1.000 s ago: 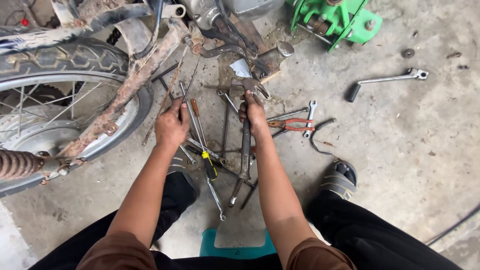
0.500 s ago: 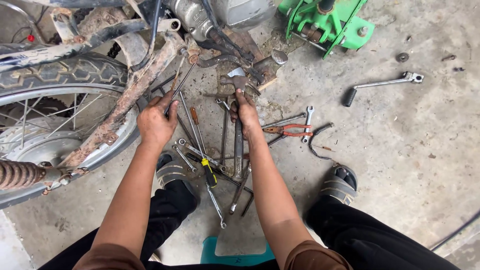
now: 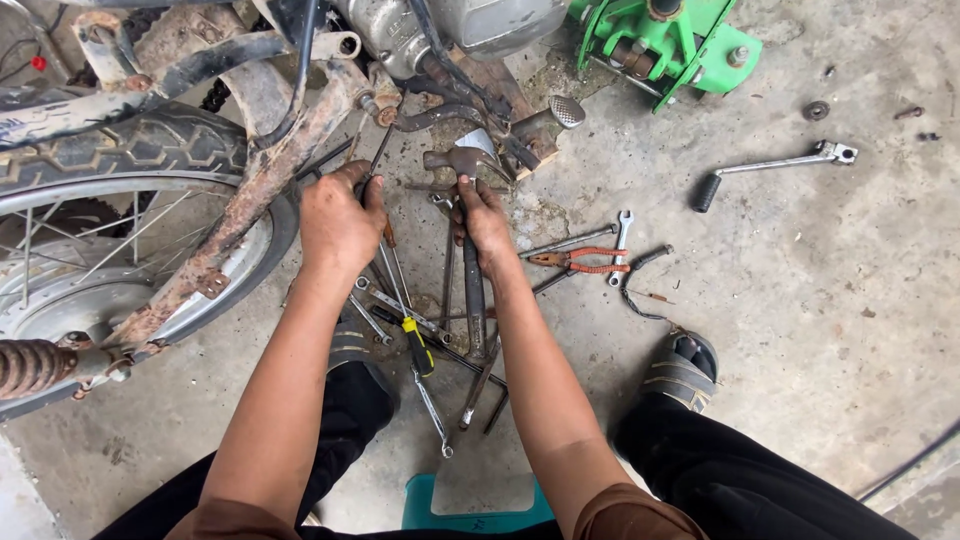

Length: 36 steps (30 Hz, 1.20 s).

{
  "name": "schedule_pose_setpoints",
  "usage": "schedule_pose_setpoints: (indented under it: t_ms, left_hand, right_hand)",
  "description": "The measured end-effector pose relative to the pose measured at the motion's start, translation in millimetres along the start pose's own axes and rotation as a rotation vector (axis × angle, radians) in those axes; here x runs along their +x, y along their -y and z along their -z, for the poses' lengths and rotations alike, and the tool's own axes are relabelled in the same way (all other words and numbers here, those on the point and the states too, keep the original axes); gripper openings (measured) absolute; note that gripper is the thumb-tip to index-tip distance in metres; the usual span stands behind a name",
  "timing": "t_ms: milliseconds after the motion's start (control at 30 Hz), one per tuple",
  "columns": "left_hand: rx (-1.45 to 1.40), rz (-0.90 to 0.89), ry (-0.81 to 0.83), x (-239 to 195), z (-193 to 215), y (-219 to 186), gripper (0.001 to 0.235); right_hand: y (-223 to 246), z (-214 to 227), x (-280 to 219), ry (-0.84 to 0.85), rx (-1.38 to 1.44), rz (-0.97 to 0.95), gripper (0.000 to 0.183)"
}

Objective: The person is repairing a motorcycle by using a hammer and a metal rod to strike a component near the rear wheel. They repeatedly adjust the position of the rod and hammer to apply force to the part.

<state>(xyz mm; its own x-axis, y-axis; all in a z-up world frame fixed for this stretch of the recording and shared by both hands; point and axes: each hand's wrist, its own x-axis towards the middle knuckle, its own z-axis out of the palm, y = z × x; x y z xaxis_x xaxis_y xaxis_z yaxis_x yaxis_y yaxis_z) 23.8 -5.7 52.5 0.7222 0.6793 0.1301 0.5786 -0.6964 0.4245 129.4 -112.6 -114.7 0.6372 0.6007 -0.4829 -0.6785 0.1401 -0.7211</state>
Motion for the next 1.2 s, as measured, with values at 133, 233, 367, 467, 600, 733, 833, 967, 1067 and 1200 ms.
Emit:
schedule_pose_setpoints:
  t_ms: [133, 233, 367, 467, 600, 733, 833, 967, 1067, 1200]
  left_hand:
    - [-0.156, 0.113, 0.065, 3, 9, -7, 0.021]
    - [-0.188, 0.138, 0.093, 2, 16, -13, 0.021]
    - [-0.217, 0.113, 0.079, 14, 0, 13, 0.019]
    - [-0.190, 0.092, 0.067, 21, -12, 30, 0.020]
    - [-0.287, 0.107, 0.090, 24, -17, 33, 0.019]
    - [-0.267, 0.112, 0.075, 25, -17, 37, 0.019]
    - [-0.248, 0.103, 0.084, 16, 9, 7, 0.019]
    - [-0.243, 0.069, 0.072, 24, -15, 34, 0.019]
    - [-0.223, 0.094, 0.073, 23, -14, 36, 0.019]
    - [-0.252, 0.115, 0.095, 24, -19, 38, 0.021]
  right_hand:
    - [3, -11, 6, 0.033, 0.094, 0.021, 0.036]
    - [-1, -27, 14, 0.059, 0.279, 0.023, 0.038]
    - [-14, -56, 24, 0.169, 0.490, -0.087, 0.040]
    - [-24, -65, 24, 0.060, 0.554, -0.015, 0.042]
    - [-18, -73, 10, 0.126, 0.524, -0.070, 0.040]
    - [-23, -78, 12, 0.170, 0.701, -0.158, 0.040]
    - [-23, -75, 10, 0.208, 0.708, -0.198, 0.048]
    - [-37, -74, 23, 0.243, 0.876, -0.262, 0.046]
    - [-49, -71, 21, 0.393, 0.903, -0.265, 0.041]
    - [-68, -72, 32, 0.392, 1.057, -0.303, 0.040]
